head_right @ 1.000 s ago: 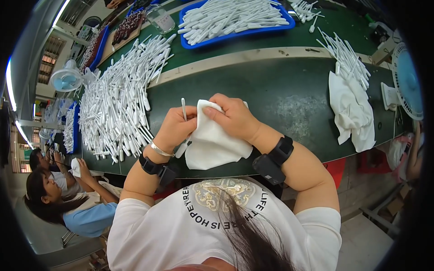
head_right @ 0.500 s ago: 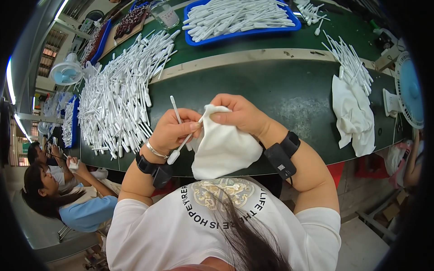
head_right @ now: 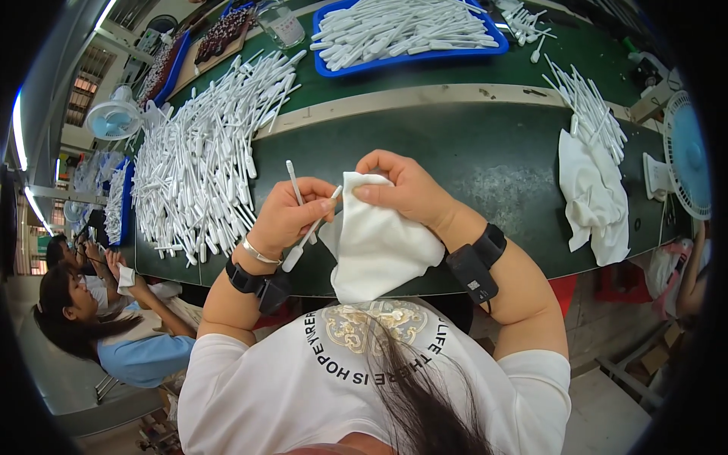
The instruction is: The person picks up white plastic components from a pile, wipes each one with a cloth, and places them into a blue tray.
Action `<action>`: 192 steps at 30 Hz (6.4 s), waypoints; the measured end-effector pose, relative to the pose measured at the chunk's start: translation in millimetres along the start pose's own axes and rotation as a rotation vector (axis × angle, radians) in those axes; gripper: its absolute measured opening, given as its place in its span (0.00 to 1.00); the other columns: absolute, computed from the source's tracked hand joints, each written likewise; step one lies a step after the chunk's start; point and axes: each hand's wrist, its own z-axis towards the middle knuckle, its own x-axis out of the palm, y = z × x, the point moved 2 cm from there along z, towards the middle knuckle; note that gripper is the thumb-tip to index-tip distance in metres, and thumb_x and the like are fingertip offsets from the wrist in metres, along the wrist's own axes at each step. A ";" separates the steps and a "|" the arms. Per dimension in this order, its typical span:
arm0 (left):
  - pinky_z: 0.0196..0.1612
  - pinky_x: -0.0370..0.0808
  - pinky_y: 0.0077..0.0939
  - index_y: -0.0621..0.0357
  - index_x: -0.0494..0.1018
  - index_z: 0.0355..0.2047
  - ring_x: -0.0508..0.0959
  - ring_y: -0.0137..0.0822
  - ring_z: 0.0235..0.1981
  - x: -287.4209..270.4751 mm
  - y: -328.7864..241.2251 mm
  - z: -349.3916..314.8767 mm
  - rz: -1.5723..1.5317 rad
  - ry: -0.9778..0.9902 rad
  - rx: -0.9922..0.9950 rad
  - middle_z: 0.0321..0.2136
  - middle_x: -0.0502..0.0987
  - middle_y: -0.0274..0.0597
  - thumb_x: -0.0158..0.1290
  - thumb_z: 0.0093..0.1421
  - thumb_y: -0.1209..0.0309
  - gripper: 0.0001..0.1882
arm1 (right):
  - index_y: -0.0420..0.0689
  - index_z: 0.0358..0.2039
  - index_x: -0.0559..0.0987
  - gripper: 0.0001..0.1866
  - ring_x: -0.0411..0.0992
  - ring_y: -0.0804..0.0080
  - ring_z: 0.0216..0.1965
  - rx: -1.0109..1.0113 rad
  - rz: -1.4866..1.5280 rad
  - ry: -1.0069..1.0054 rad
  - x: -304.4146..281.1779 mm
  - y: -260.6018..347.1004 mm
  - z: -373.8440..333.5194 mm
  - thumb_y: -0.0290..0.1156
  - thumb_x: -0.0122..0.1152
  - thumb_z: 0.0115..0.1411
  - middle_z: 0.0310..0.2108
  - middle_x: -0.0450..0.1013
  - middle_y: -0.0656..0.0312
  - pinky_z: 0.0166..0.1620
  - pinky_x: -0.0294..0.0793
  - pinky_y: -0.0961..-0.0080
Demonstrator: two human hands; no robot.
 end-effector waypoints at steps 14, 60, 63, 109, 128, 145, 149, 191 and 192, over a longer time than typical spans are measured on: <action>0.29 0.69 0.16 0.67 0.71 0.32 0.72 0.23 0.25 23.0 -8.0 6.2 0.696 -0.003 0.180 0.24 0.74 0.37 0.47 0.52 0.77 0.08 | 0.43 0.26 0.68 0.10 0.61 0.86 0.27 -0.094 -0.263 -0.056 2.9 -14.5 -0.7 0.35 0.57 0.53 0.23 0.66 0.70 0.31 0.63 0.86; 0.30 0.68 0.14 0.67 0.69 0.34 0.70 0.20 0.26 20.1 -4.8 -0.9 0.292 -0.039 0.117 0.25 0.72 0.34 0.48 0.54 0.77 0.08 | 0.45 0.27 0.67 0.09 0.63 0.87 0.26 -0.109 -0.122 -0.030 3.4 -7.0 0.5 0.31 0.58 0.52 0.25 0.66 0.70 0.29 0.63 0.88; 0.30 0.68 0.15 0.67 0.69 0.35 0.70 0.20 0.25 23.3 -2.8 1.3 0.521 -0.035 0.125 0.25 0.72 0.34 0.48 0.54 0.77 0.08 | 0.44 0.27 0.68 0.10 0.62 0.87 0.27 -0.087 -0.072 0.007 3.6 -4.3 -1.8 0.33 0.59 0.51 0.24 0.66 0.70 0.30 0.64 0.87; 0.26 0.67 0.17 0.66 0.65 0.43 0.70 0.27 0.23 40.5 -165.3 241.3 0.502 -0.018 0.392 0.29 0.72 0.41 0.45 0.49 0.77 0.19 | 0.42 0.29 0.70 0.15 0.64 0.82 0.29 -0.122 -0.342 0.133 -13.9 -22.8 7.7 0.40 0.60 0.51 0.26 0.68 0.68 0.33 0.65 0.82; 0.18 0.62 0.15 0.59 0.66 0.31 0.62 0.21 0.13 -6.4 22.4 28.3 -0.181 0.110 0.010 0.19 0.69 0.37 0.41 0.60 0.67 0.09 | 0.45 0.40 0.68 0.10 0.69 0.78 0.33 -0.393 0.238 -0.245 5.8 0.3 2.6 0.35 0.46 0.60 0.34 0.69 0.65 0.38 0.70 0.80; 0.31 0.70 0.19 0.65 0.66 0.40 0.73 0.28 0.27 2.9 32.5 12.8 0.226 0.249 0.130 0.30 0.73 0.42 0.48 0.54 0.69 0.15 | 0.42 0.32 0.70 0.09 0.66 0.83 0.29 -0.131 -0.143 -0.346 12.6 -10.0 2.2 0.32 0.56 0.53 0.27 0.68 0.67 0.32 0.66 0.84; 0.29 0.71 0.26 0.61 0.68 0.38 0.75 0.39 0.25 -7.8 32.9 14.8 0.254 0.125 0.228 0.29 0.74 0.48 0.51 0.50 0.67 0.16 | 0.43 0.29 0.70 0.07 0.65 0.86 0.29 -0.197 -0.044 -0.459 5.2 -2.1 1.1 0.32 0.56 0.54 0.27 0.68 0.69 0.31 0.65 0.87; 0.29 0.66 0.14 0.61 0.72 0.33 0.67 0.23 0.27 -10.7 35.9 14.0 0.041 -0.120 0.454 0.33 0.68 0.34 0.50 0.54 0.73 0.07 | 0.38 0.38 0.72 0.11 0.69 0.79 0.34 -0.158 0.105 -0.208 5.6 -0.9 -3.0 0.31 0.50 0.57 0.35 0.70 0.62 0.38 0.69 0.81; 0.29 0.65 0.14 0.61 0.72 0.33 0.67 0.23 0.27 -10.4 35.8 13.7 0.187 -0.172 0.526 0.32 0.67 0.34 0.51 0.53 0.74 0.07 | 0.39 0.37 0.72 0.11 0.68 0.79 0.34 -0.130 0.064 -0.220 10.0 -4.9 -1.3 0.31 0.51 0.57 0.35 0.70 0.63 0.37 0.68 0.83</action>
